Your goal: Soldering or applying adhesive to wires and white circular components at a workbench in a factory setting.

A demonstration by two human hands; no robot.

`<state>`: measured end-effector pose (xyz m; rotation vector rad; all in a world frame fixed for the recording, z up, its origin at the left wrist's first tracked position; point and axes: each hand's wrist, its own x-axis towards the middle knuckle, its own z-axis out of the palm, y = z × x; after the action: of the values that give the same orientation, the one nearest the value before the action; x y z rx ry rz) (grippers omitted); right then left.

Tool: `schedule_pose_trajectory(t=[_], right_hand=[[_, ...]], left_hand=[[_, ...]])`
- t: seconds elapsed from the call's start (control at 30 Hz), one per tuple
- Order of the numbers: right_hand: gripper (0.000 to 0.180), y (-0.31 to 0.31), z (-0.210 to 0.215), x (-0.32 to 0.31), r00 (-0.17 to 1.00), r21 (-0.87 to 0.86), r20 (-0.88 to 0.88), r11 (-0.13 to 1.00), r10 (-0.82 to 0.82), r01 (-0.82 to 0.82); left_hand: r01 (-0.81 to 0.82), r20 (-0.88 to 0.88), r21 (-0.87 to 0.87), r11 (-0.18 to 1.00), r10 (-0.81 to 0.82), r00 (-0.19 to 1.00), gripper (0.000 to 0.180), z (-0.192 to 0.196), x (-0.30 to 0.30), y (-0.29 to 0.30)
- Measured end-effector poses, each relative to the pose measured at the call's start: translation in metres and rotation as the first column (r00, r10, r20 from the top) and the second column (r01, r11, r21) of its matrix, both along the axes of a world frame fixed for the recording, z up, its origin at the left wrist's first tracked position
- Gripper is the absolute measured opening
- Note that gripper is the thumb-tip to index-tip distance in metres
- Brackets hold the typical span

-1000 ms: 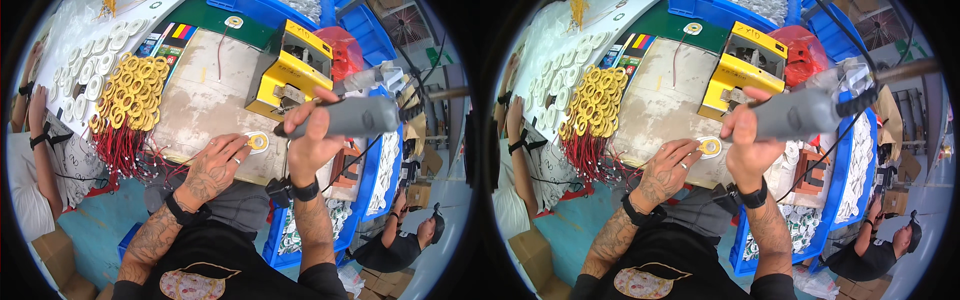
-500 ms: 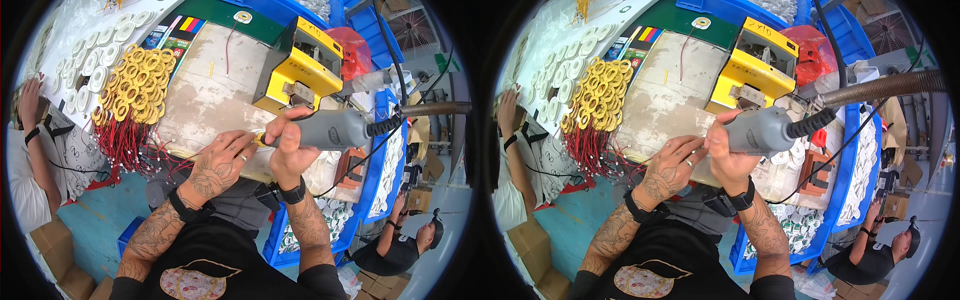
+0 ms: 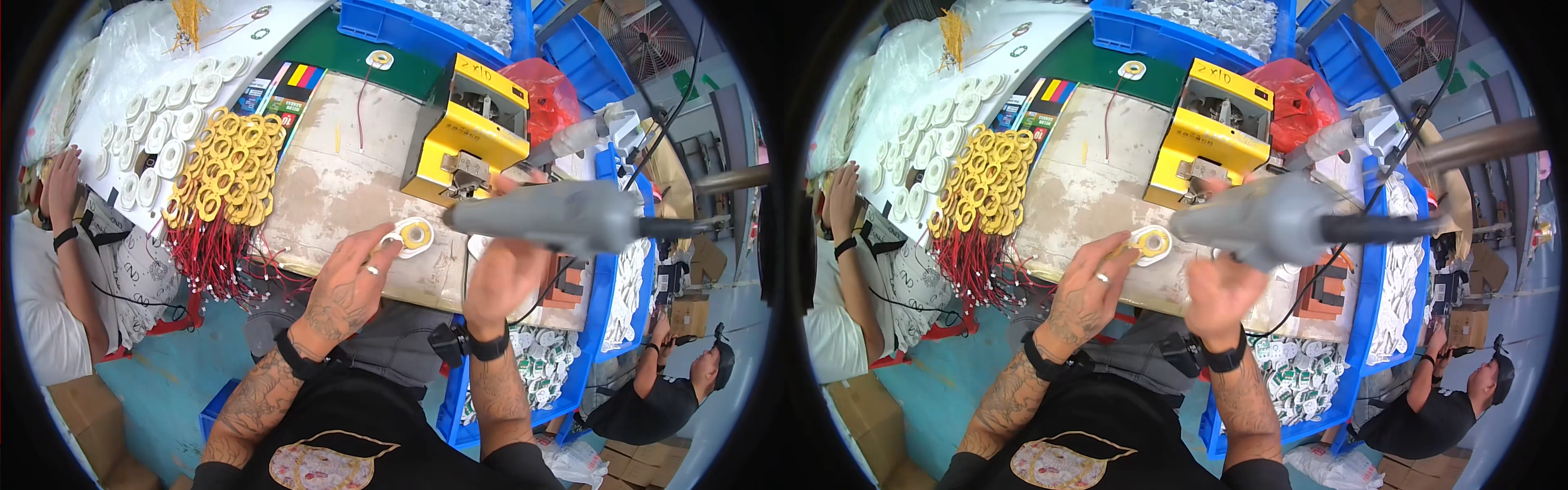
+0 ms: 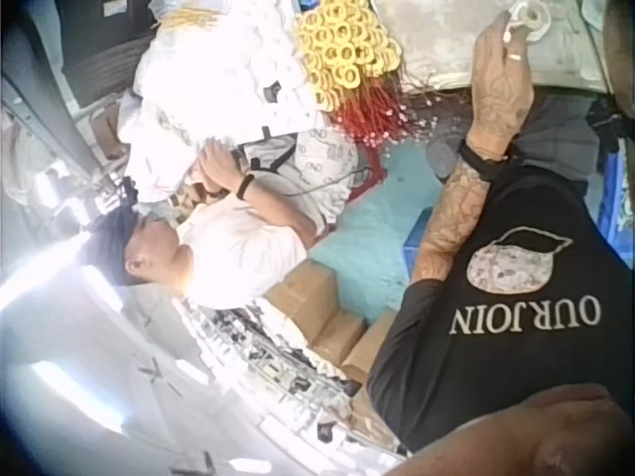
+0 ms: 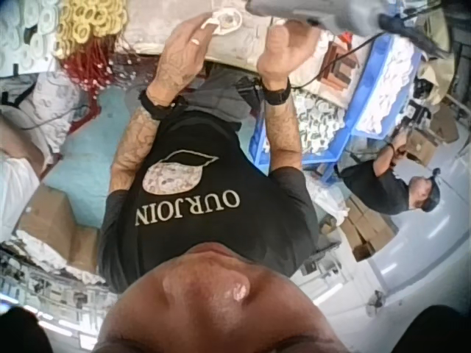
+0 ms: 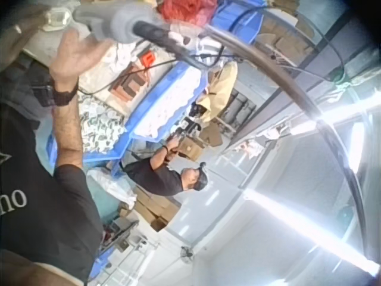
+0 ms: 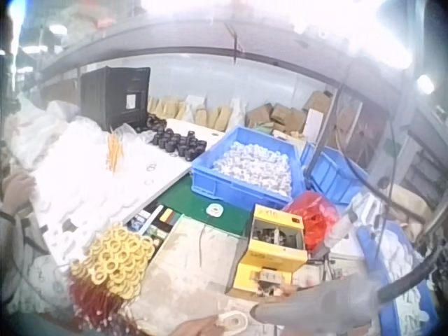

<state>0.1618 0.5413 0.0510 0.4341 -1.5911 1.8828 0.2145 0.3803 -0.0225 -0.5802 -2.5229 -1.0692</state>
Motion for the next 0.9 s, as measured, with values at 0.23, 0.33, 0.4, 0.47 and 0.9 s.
schedule_pose_trajectory(t=[0.23, 0.33, 0.4, 0.47, 0.9], right_hand=[[0.029, -0.003, -0.046, 0.071, 0.86, 0.225, 0.509, 0.957, 0.046, -0.184], [0.022, -0.041, -0.032, 0.055, 0.786, 0.243, 0.605, 0.91, 0.128, -0.336], [0.02, -0.063, -0.03, 0.042, 0.826, 0.364, 0.557, 0.866, 0.093, -0.343], [0.015, -0.082, -0.031, 0.022, 0.898, 0.407, 0.433, 0.87, 0.085, -0.278], [0.04, -0.132, -0.072, -0.236, 0.767, 0.675, 0.468, 0.738, -0.439, 0.01]], left_hand=[[-0.168, -0.024, 0.388, 0.906, 0.192, 0.981, 0.031, 0.03, 0.024, -0.018], [-0.167, -0.041, 0.385, 0.908, 0.198, 0.979, 0.032, 0.031, 0.028, -0.028], [-0.192, -0.066, 0.371, 0.909, 0.232, 0.97, 0.032, 0.03, 0.027, -0.042], [-0.309, -0.035, 0.334, 0.891, 0.339, 0.94, 0.031, 0.03, 0.023, -0.053], [-0.369, 0.281, 0.556, 0.745, 0.25, 0.927, 0.027, 0.02, 0.05, -0.059]])
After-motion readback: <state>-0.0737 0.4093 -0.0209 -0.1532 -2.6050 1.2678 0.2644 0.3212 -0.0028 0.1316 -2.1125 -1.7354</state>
